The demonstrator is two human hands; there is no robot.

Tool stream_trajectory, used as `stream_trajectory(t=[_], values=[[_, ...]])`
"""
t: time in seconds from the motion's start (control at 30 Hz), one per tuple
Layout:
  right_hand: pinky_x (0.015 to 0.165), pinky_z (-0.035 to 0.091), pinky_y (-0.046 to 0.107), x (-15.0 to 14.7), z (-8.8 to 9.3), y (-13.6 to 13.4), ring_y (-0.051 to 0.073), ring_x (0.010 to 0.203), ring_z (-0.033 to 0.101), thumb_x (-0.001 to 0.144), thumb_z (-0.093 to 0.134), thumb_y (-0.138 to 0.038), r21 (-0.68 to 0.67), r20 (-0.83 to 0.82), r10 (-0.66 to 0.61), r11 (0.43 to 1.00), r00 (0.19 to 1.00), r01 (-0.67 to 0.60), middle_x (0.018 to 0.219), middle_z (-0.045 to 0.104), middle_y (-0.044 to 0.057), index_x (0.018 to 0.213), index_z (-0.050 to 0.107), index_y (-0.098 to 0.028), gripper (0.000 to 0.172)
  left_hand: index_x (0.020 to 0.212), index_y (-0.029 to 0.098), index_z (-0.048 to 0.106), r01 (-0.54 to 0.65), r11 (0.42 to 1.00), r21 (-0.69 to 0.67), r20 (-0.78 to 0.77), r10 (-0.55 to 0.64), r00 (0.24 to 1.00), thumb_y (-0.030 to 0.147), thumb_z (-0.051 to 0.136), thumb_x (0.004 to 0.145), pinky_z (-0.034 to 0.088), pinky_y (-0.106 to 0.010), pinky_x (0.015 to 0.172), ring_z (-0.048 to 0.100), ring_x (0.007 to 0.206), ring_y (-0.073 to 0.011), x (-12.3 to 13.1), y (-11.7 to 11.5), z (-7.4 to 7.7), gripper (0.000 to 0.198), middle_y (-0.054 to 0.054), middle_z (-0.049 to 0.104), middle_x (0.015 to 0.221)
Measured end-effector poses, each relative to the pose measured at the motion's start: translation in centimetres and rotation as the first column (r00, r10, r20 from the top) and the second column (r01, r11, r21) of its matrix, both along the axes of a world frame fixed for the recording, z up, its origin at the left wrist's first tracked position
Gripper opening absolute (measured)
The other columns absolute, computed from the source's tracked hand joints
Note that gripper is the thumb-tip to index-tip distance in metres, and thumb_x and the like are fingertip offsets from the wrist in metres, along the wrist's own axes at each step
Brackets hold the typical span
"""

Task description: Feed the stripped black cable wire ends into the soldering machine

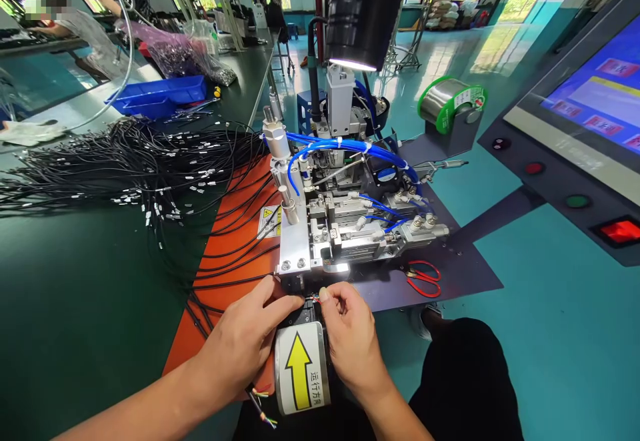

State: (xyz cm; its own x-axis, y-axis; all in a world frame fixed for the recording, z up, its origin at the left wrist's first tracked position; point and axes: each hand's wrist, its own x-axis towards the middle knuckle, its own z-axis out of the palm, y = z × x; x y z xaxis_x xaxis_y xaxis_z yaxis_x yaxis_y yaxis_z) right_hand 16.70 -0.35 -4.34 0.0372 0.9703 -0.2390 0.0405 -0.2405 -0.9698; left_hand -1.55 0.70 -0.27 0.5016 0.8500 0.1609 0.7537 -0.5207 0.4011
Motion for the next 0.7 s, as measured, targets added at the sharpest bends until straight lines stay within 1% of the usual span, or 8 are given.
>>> stream_trajectory(t=[0.07, 0.13, 0.23, 0.33, 0.43, 0.5, 0.6, 0.7], values=[[0.058, 0.040, 0.025, 0.2, 0.2, 0.0, 0.015, 0.065, 0.047, 0.094, 0.057, -0.055, -0.025, -0.042, 0.006, 1.000, 0.999, -0.007, 0.073, 0.055, 0.000, 0.087, 0.062, -0.019, 0.038, 0.106, 0.022, 0.067, 0.003, 1.000, -0.007, -0.008, -0.003, 1.000, 0.012, 0.045, 0.094, 0.045, -0.029, 0.061, 0.053, 0.072, -0.0197, 0.0, -0.1, -0.1, 0.028, -0.005, 0.049, 0.090], [0.059, 0.040, 0.025, 0.5, 0.5, -0.1, 0.015, 0.067, 0.047, 0.093, 0.057, -0.057, -0.046, -0.042, -0.016, 0.999, 0.999, 0.014, 0.074, 0.055, -0.001, 0.087, 0.061, -0.019, 0.038, 0.107, 0.023, 0.067, 0.004, 1.000, -0.025, -0.010, -0.004, 1.000, 0.012, 0.048, 0.094, 0.046, -0.029, 0.062, 0.054, 0.073, -0.0196, 0.0, -0.1, -0.1, 0.026, -0.005, 0.049, 0.091], [0.060, 0.040, 0.025, 0.8, 1.2, -0.5, 0.015, 0.068, 0.046, 0.092, 0.058, -0.056, -0.038, 0.047, -0.023, 0.999, 0.999, 0.025, 0.075, 0.055, -0.001, 0.086, 0.061, -0.020, 0.037, 0.108, 0.023, 0.067, -0.001, 0.999, -0.034, -0.021, 0.000, 1.000, 0.013, 0.050, 0.093, 0.045, -0.029, 0.062, 0.054, 0.073, -0.0197, 0.1, -0.1, 0.0, 0.024, -0.005, 0.049, 0.091], [0.059, 0.039, 0.025, 0.8, 1.9, -0.7, 0.015, 0.067, 0.047, 0.091, 0.060, -0.054, -0.020, 0.119, 0.026, 1.000, 0.993, -0.024, 0.075, 0.055, -0.001, 0.083, 0.063, -0.020, 0.035, 0.107, 0.023, 0.068, -0.007, 0.999, -0.041, -0.035, 0.005, 0.999, 0.014, 0.053, 0.092, 0.044, -0.028, 0.060, 0.054, 0.072, -0.0193, 0.2, -0.1, 0.1, 0.023, -0.004, 0.049, 0.090], [0.058, 0.039, 0.025, 0.6, 2.1, -0.7, 0.015, 0.066, 0.049, 0.093, 0.059, -0.052, -0.011, 0.167, 0.036, 0.999, 0.985, -0.035, 0.074, 0.054, -0.001, 0.081, 0.064, -0.021, 0.034, 0.107, 0.023, 0.068, -0.011, 0.999, -0.047, -0.038, 0.009, 0.999, 0.015, 0.054, 0.092, 0.044, -0.027, 0.060, 0.054, 0.071, -0.0187, 0.2, 0.0, 0.2, 0.022, -0.004, 0.049, 0.089], [0.059, 0.040, 0.026, 0.6, 1.9, -0.6, 0.015, 0.067, 0.050, 0.096, 0.055, -0.049, 0.037, 0.203, 0.045, 0.998, 0.978, -0.054, 0.076, 0.054, -0.001, 0.082, 0.063, -0.022, 0.032, 0.107, 0.024, 0.068, -0.010, 0.999, -0.049, -0.034, 0.009, 0.999, 0.014, 0.054, 0.092, 0.045, -0.028, 0.061, 0.055, 0.072, -0.0190, 0.2, 0.0, 0.1, 0.023, -0.004, 0.049, 0.089], [0.064, 0.041, 0.026, 0.9, 1.4, -0.5, 0.015, 0.071, 0.052, 0.100, 0.052, -0.041, 0.146, 0.273, 0.059, 0.984, 0.960, -0.102, 0.080, 0.055, -0.001, 0.083, 0.061, -0.022, 0.027, 0.108, 0.024, 0.068, -0.012, 0.998, -0.058, -0.033, 0.010, 0.999, 0.013, 0.054, 0.091, 0.046, -0.028, 0.062, 0.056, 0.073, -0.0193, 0.1, 0.0, 0.0, 0.025, -0.005, 0.050, 0.091], [0.066, 0.042, 0.027, 1.2, 1.2, -0.5, 0.016, 0.074, 0.054, 0.101, 0.051, -0.036, 0.210, 0.341, 0.055, 0.969, 0.938, -0.133, 0.082, 0.055, 0.000, 0.084, 0.060, -0.022, 0.023, 0.108, 0.024, 0.068, -0.016, 0.998, -0.056, -0.023, 0.015, 1.000, 0.013, 0.053, 0.092, 0.046, -0.028, 0.062, 0.056, 0.074, -0.0192, 0.1, 0.0, -0.1, 0.025, -0.005, 0.050, 0.091]])
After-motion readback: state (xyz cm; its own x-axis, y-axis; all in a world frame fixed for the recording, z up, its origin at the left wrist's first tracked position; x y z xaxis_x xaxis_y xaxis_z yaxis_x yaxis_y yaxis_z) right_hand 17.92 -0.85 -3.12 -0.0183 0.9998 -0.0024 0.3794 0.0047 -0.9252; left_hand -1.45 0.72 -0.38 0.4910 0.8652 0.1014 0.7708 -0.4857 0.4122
